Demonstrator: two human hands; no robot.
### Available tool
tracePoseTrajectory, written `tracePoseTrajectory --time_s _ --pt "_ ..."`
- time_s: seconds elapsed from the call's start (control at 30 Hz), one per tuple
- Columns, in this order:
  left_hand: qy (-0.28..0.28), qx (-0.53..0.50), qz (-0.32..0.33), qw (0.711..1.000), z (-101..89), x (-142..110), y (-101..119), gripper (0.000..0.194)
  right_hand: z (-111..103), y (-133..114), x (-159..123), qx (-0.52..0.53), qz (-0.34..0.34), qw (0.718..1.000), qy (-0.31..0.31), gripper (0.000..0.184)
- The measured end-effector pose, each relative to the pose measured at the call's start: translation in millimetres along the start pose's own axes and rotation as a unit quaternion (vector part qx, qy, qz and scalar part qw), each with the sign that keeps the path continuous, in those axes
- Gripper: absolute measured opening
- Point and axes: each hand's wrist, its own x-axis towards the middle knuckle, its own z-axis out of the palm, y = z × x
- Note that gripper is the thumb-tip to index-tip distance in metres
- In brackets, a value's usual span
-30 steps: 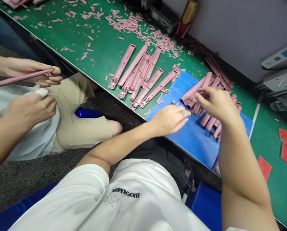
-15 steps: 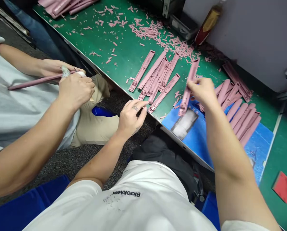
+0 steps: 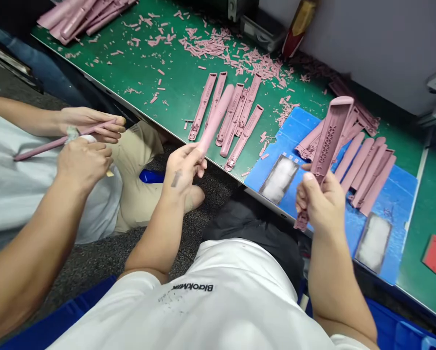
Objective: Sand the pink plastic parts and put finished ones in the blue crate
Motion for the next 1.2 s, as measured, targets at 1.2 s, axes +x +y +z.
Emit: tracePoseTrajectory --time_s 1.2 --pt "-0.163 -0.054 0.273 0.947 218.8 -56 -19 0.092 -181 56 -77 -0.128 -0.200 0.864 0.443 0.072"
